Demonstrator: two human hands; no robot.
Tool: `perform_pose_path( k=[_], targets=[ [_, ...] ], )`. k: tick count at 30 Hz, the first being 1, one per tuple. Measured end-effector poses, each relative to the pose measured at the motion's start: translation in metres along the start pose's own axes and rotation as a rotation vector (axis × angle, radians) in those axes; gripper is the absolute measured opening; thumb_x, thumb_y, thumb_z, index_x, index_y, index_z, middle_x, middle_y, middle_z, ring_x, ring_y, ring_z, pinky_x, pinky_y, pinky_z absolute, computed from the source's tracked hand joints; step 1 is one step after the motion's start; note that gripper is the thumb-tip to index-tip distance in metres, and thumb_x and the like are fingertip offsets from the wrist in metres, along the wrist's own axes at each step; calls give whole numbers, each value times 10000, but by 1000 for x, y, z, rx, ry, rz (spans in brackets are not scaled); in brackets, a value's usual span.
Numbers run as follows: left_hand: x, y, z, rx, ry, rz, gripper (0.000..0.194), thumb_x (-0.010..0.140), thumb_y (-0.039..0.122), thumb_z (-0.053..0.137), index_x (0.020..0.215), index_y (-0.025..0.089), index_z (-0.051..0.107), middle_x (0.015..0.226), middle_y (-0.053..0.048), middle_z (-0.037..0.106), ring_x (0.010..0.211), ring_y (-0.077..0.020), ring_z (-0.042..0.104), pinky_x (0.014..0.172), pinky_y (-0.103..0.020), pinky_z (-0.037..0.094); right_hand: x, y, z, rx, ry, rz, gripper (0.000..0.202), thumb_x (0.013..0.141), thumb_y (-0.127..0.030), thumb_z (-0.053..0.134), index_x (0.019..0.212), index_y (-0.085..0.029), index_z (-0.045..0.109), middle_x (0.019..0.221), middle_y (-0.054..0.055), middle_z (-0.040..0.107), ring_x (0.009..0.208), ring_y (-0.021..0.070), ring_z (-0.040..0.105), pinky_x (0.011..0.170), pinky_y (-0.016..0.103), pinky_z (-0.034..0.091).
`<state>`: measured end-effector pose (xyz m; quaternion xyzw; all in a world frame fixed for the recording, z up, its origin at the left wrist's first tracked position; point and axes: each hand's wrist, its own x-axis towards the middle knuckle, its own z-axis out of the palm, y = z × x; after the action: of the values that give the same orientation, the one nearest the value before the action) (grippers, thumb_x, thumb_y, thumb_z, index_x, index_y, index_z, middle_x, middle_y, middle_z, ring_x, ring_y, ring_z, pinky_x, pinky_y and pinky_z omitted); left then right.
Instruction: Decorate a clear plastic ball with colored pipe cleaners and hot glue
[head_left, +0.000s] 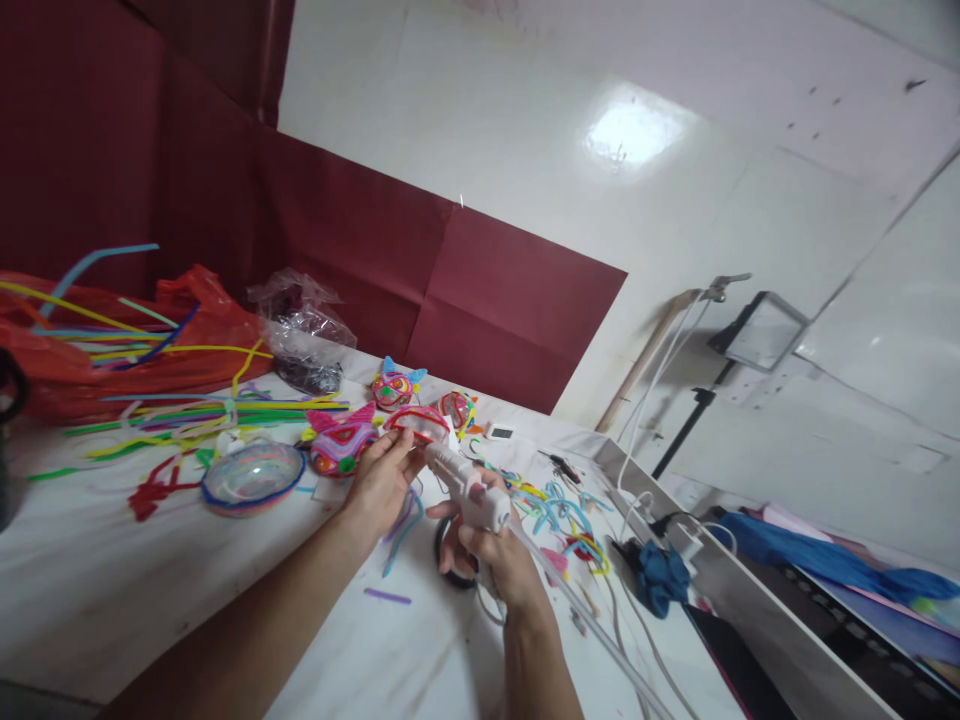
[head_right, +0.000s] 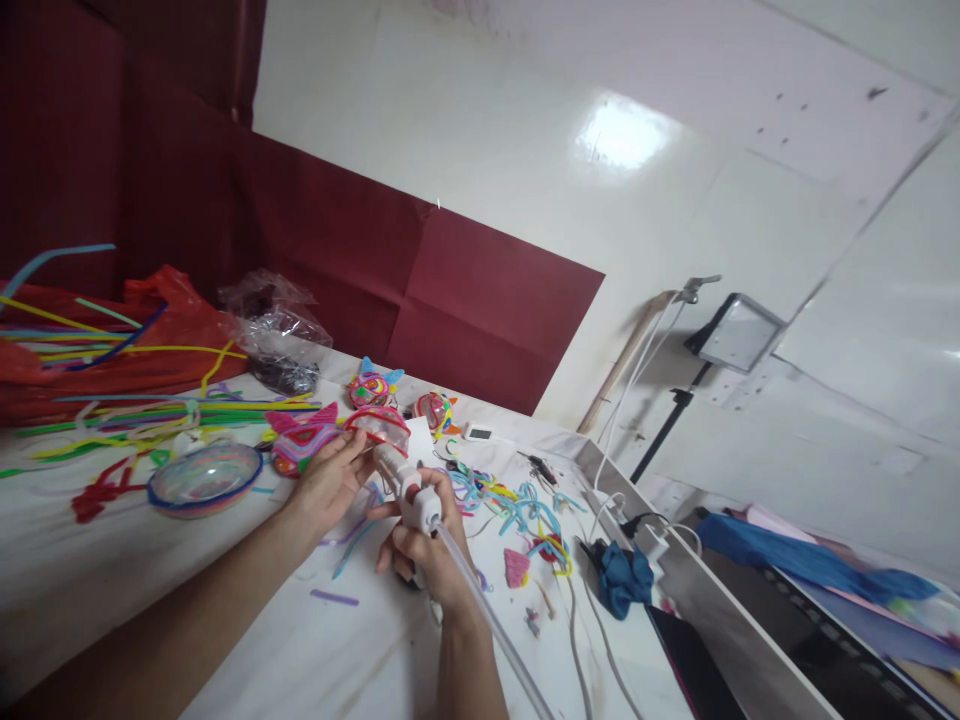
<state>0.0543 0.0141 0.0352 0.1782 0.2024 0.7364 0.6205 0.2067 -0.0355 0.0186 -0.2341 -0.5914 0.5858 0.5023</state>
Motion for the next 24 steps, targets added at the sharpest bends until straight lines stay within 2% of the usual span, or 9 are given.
perform_pose_path(
  k=[7,13,24],
  targets=[
    [-1,4,1,-15,1,-1,253,881,7,600,684,151,667,689,-39,726,636,-140,695,633,-224,583,0,1,-3,-12,21,13,511,694,-273,704,1067,-278,356,875,4,731,414,120,619,340,161,299],
    [-1,5,2,-18,10,6,238,885,1,585,702,135,655,696,-48,716,634,-140,702,649,-239,593,0,-2,-1,-33,41,28,512,689,-293,708,1070,-277,365,849,-7,726,377,101,574,333,163,294],
    [0,5,0,-2,14,7,289,892,17,590,666,189,645,685,-29,713,655,-139,697,693,-240,586,-1,-4,-1,-45,49,40,513,692,-262,674,1074,-281,331,848,-10,724,396,126,606,336,161,280]
  ],
)
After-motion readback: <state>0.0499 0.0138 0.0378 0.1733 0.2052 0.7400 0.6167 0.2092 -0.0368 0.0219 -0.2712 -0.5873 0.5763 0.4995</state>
